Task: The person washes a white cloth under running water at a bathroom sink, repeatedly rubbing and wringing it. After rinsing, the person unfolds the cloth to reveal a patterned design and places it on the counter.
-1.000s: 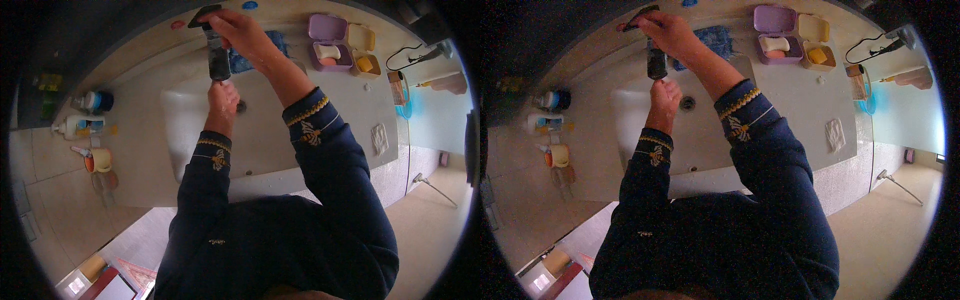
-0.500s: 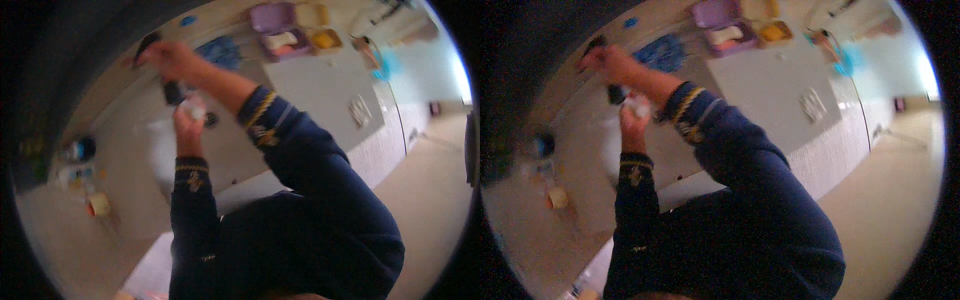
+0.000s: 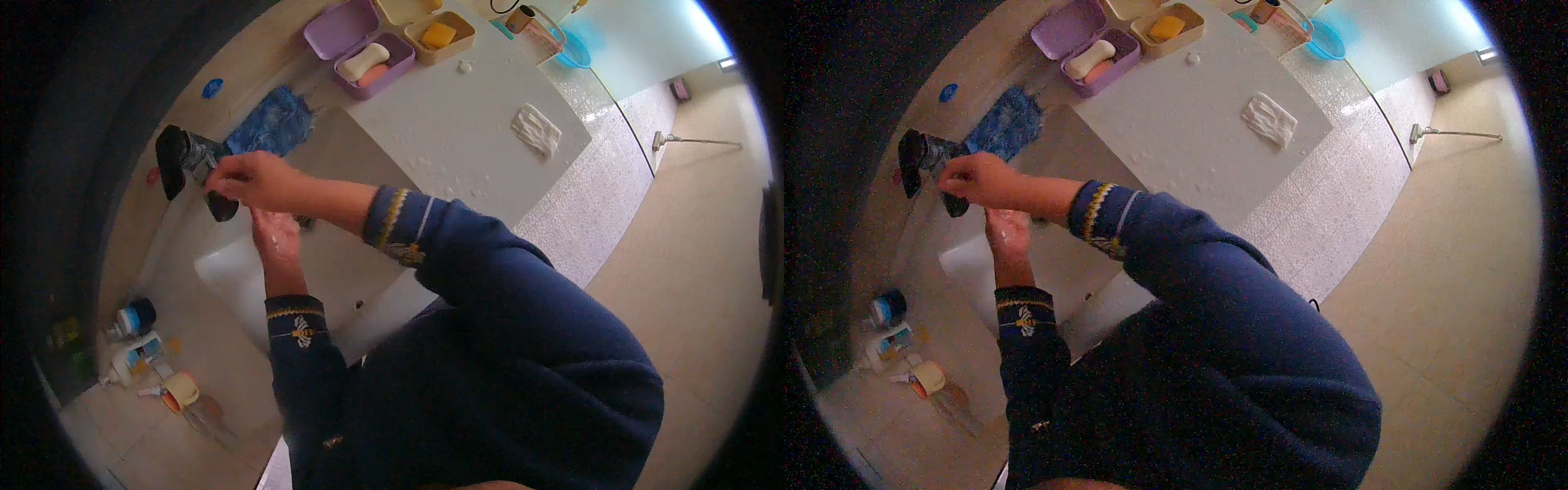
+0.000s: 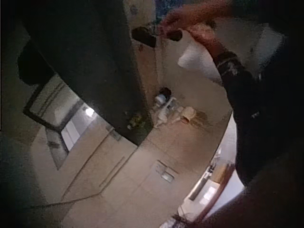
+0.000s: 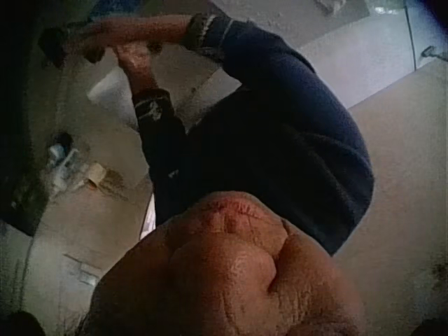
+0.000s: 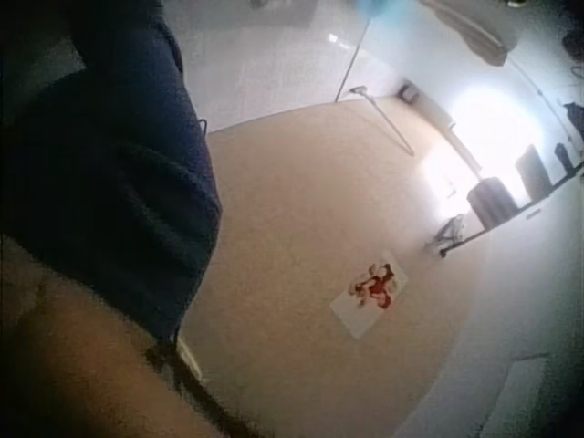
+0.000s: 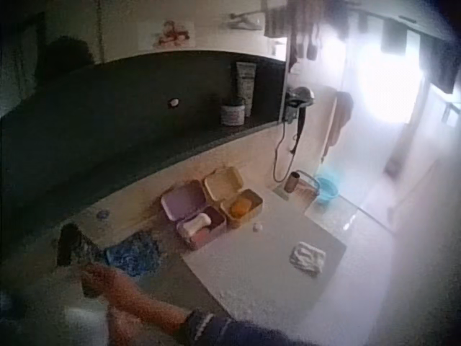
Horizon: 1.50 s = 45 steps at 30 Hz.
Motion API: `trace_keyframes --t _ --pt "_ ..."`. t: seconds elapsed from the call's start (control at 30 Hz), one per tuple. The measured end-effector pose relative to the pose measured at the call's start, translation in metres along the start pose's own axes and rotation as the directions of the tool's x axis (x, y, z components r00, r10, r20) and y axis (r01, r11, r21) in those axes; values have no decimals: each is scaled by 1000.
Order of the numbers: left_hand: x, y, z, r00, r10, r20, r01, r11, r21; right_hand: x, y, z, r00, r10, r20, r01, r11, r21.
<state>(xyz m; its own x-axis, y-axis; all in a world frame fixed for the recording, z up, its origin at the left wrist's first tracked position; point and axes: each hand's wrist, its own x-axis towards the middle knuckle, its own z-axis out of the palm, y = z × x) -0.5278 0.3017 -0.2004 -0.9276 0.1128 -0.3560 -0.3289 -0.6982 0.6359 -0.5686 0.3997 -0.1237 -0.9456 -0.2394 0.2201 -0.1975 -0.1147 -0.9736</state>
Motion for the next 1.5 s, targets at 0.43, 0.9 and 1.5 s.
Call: trace_keyframes --t 0.43,0.9,1.5 --pt "-18 -7 28 955 296 9 -232 731 642 -49 -21 -59 951 -12 310 120 936 -332" --pt "-41 24 48 965 136 -225 -93 977 191 -41 9 -78 877 176 448 315 494 -811" --pt "-53 4 65 978 -62 199 58 998 25 -78 21 -50 868 -457 196 455 569 -685"
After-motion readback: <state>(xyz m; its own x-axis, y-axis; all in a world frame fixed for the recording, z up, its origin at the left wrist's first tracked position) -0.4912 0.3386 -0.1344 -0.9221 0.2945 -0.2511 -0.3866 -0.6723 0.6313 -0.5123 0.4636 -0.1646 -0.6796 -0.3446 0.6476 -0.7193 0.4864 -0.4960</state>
